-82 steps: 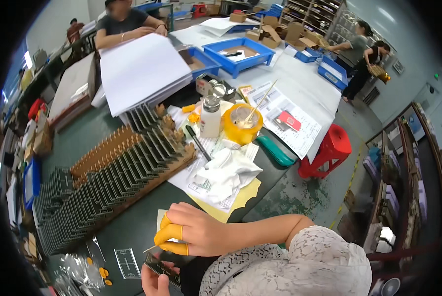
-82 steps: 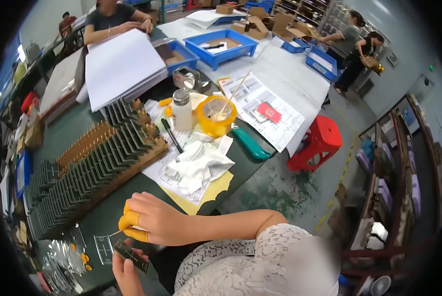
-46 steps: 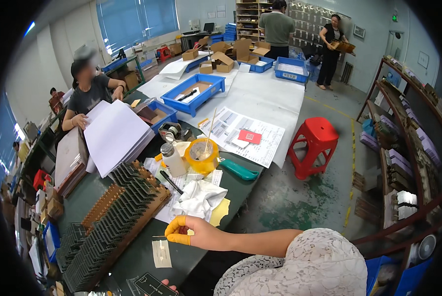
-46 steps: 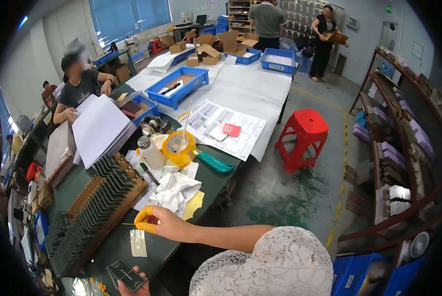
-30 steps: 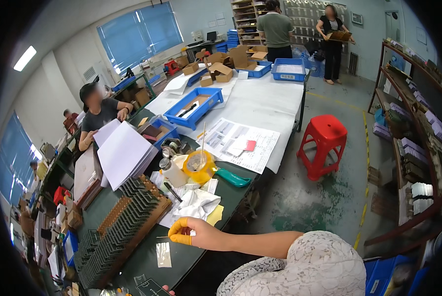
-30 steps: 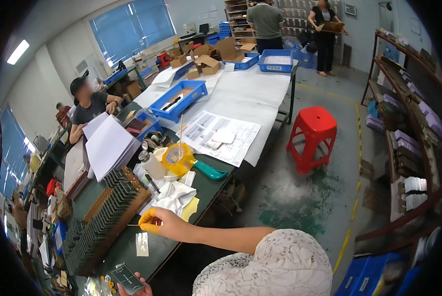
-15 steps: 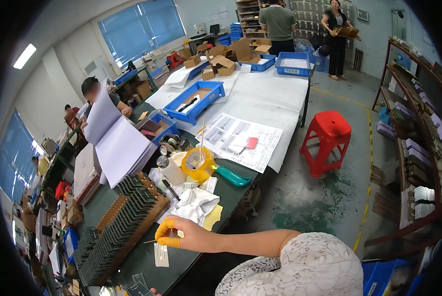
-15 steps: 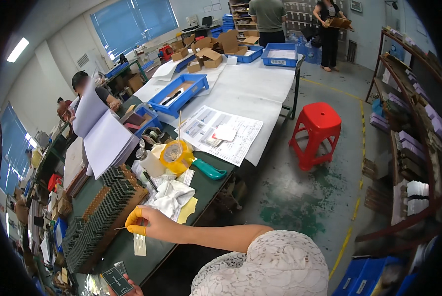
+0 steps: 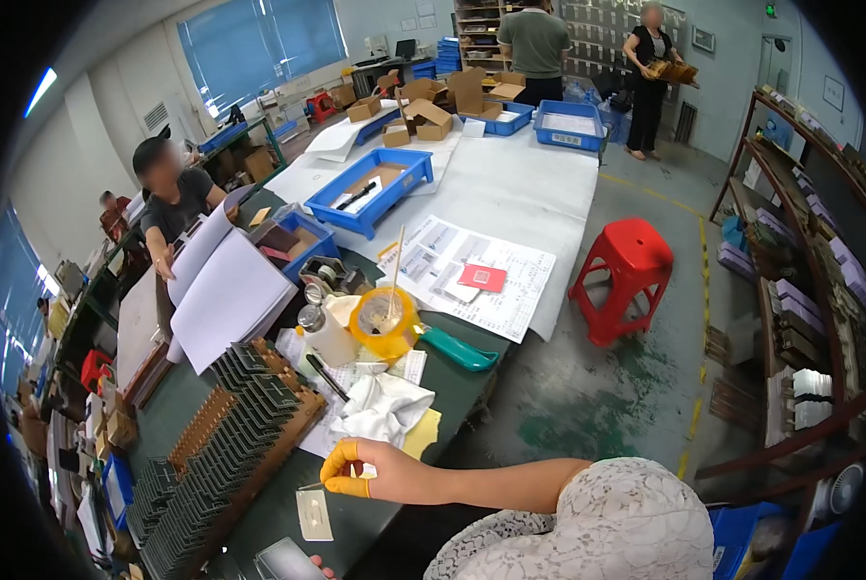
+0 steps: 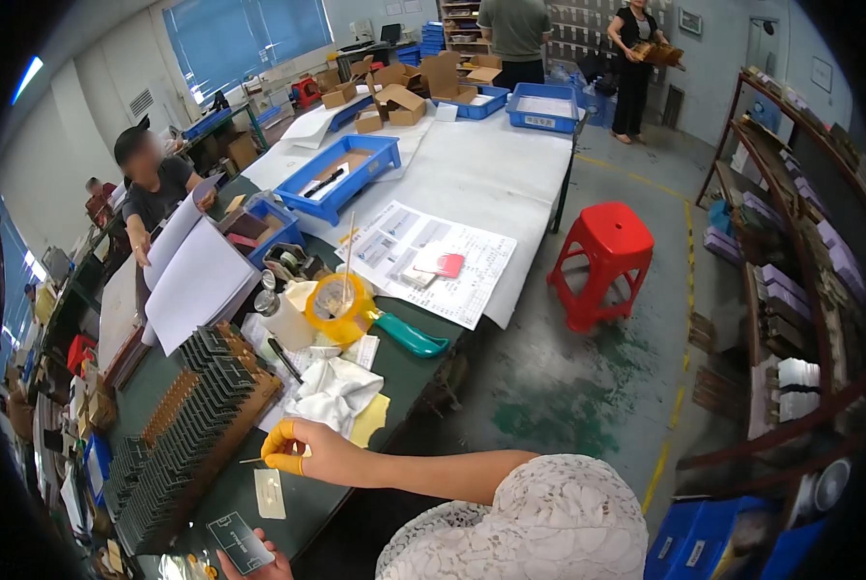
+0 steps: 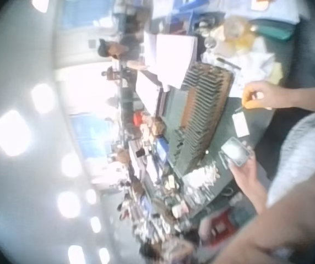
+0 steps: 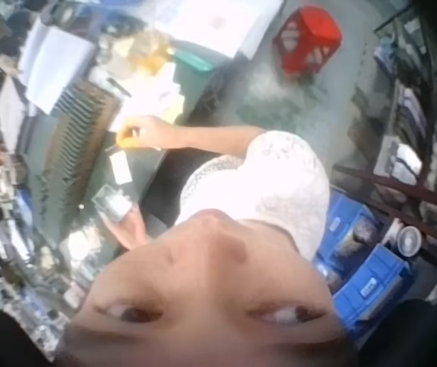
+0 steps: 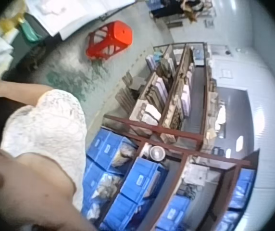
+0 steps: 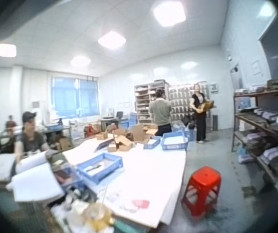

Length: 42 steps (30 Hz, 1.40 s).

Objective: The person cleans small rectangular cards using a wooden stick and a white cloth. They apply a substance from a container to the card with the stick, then wipe the surface with the cloth. The person handles the cards one at a time, turning them over to clean both sides, and places them back on the table after cleaning.

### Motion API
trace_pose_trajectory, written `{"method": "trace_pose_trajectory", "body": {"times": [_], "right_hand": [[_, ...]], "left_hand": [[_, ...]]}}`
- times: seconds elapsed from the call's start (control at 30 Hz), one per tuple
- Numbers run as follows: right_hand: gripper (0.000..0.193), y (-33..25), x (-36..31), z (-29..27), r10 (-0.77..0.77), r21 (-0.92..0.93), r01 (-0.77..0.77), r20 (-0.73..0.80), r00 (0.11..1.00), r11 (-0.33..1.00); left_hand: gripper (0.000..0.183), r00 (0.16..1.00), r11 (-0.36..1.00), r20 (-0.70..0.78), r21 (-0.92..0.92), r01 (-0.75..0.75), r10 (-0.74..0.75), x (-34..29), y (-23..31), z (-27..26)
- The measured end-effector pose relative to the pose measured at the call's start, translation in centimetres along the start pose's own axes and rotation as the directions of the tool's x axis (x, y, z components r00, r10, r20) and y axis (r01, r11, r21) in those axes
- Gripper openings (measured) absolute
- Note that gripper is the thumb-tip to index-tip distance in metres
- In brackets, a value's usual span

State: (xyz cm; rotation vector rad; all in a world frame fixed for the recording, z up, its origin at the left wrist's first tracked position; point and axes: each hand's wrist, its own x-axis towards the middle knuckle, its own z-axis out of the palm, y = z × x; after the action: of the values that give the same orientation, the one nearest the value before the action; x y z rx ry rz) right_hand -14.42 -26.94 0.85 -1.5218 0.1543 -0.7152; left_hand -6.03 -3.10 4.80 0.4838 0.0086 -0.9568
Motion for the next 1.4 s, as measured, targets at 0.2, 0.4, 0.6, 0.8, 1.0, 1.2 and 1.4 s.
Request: {"method": "trace_pose_trajectory", "body": {"times": [0.2,0.4,0.6,0.8,1.0,1.2,1.4], "right_hand": [[0.018,0.6,1.7,1.0,0.128,0.014,-0.129,0.083,0.988,0.991],[0.019,1.7,3.2,1.5,0.251,0.209,-0.286,0.175,0.952,0.935],[0.031,1.6,3.5,0.9,0.345,0.238,-0.370,0.143,0.928,0.898],[0.026,2.4,2.8,0.8,0.286,0.161,-0.311,0.158,0.945,0.937],[0.019,2.3,4.1,0.4,0.340,0.137,-0.369,0.194,0.920,0.919],[0.018,2.1,4.4,1.1,0.356,0.113,-0.380,0.187,0.916,0.918],[0.016,1.6,3.4,1.6,0.341,0.115,-0.353,0.113,0.933,0.928]], "left_hand": [[0.049,0.993,0.976,-0.056,0.196,-0.095,0.108,2.5,2.2,-2.0],[0.056,0.987,0.992,-0.135,0.109,-0.071,0.086,4.5,3.3,-3.7],[0.049,0.984,0.985,-0.141,0.151,-0.089,0.110,5.9,2.6,-4.1],[0.054,0.978,0.903,-0.143,0.424,-0.077,0.150,5.6,2.4,-3.1],[0.037,0.943,0.730,-0.142,0.670,-0.133,0.302,5.9,1.8,-2.4],[0.036,0.975,0.839,-0.095,0.530,-0.120,0.200,6.5,2.5,-3.4],[0.050,0.997,0.984,0.021,0.167,0.067,-0.071,7.0,3.3,-4.4]]}}
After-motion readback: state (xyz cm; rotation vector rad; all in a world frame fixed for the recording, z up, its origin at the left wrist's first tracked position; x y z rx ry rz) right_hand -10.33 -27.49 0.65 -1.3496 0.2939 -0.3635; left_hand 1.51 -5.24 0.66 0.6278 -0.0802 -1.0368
